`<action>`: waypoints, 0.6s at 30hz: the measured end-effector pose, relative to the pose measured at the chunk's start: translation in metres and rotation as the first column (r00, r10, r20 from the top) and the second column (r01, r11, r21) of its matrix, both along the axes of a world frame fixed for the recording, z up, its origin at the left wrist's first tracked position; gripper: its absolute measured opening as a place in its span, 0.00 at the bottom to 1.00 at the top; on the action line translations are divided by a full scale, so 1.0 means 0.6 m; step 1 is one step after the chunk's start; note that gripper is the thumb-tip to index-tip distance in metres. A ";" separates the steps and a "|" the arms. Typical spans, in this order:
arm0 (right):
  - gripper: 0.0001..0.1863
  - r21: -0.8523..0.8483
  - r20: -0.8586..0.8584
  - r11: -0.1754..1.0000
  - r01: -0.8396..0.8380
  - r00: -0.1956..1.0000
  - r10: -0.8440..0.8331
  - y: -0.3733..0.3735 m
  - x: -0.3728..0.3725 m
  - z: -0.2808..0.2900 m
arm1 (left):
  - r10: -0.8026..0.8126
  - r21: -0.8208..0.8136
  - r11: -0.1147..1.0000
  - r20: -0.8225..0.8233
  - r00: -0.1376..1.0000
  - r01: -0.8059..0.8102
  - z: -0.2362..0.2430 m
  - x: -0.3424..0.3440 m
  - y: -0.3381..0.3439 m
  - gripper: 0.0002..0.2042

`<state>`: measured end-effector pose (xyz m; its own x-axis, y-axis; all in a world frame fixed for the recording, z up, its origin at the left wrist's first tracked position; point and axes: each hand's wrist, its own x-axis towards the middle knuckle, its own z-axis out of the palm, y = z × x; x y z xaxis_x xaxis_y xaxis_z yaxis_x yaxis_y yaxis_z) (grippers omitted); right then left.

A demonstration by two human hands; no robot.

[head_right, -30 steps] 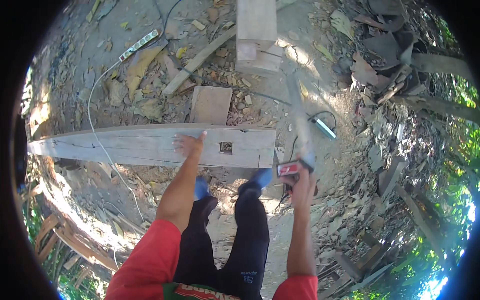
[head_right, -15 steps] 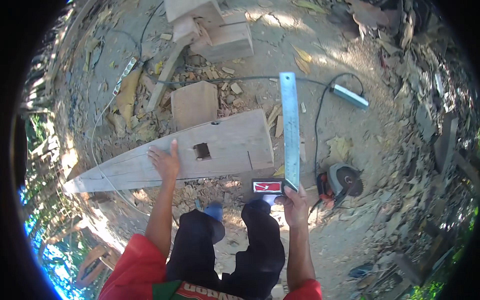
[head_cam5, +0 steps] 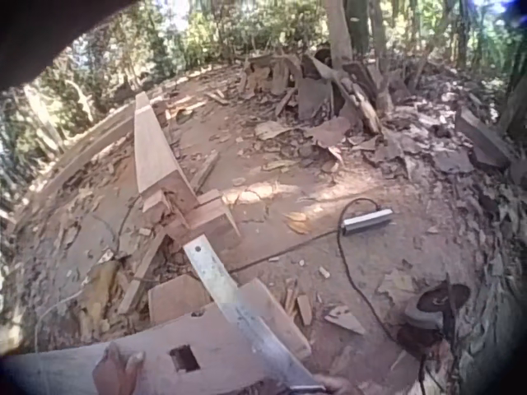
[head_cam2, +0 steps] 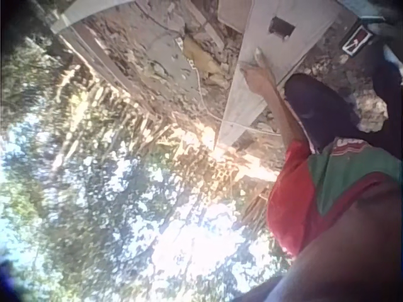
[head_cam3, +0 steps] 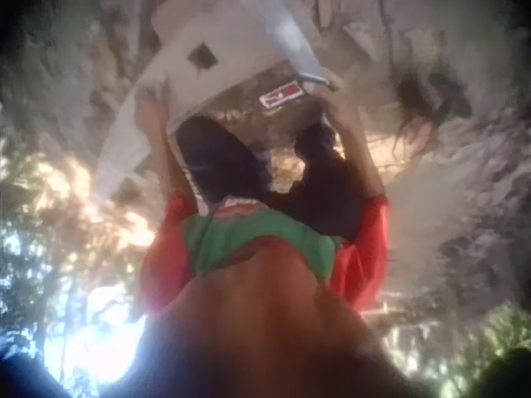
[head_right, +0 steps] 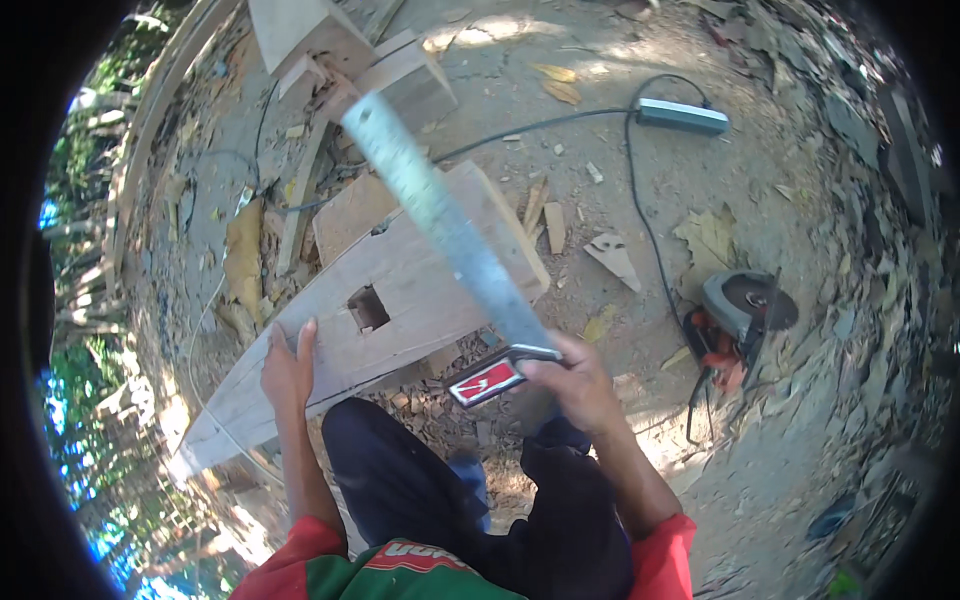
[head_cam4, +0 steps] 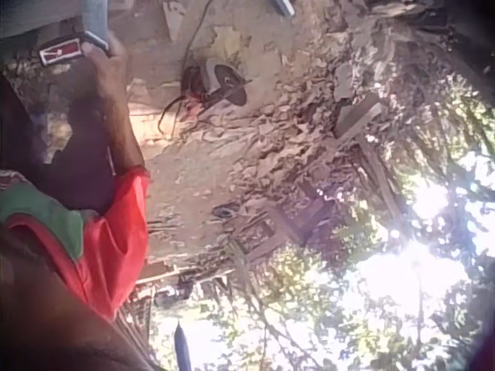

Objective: The person plugs a circular saw into a power strip and uses a speed square and a pencil to mark a wooden beam. They then cut the beam with the circular saw, moving to different sections to repeat the marking and cutting process.

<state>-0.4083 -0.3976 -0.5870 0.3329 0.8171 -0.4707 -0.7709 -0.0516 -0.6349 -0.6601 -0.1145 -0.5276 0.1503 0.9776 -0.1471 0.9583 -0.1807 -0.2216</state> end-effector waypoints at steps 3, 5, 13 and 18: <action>0.18 -0.036 0.045 0.997 -0.066 0.997 0.068 0.021 -0.029 0.016 | -0.187 0.053 0.982 0.320 0.929 0.180 0.018 0.005 -0.008 0.39; 0.17 -0.064 0.057 0.994 -0.092 0.994 0.095 0.027 -0.045 0.015 | -0.381 0.072 0.911 0.523 0.763 0.406 0.021 0.037 -0.034 0.39; 0.15 -0.048 0.071 0.998 0.039 0.997 -0.035 0.071 -0.070 0.011 | -0.840 -0.065 0.207 0.500 0.211 0.976 -0.002 0.174 -0.121 0.46; 0.17 -0.051 0.095 0.995 0.086 0.992 -0.081 0.069 -0.075 0.007 | -0.828 0.032 0.184 0.544 0.137 0.982 -0.028 0.174 -0.113 0.37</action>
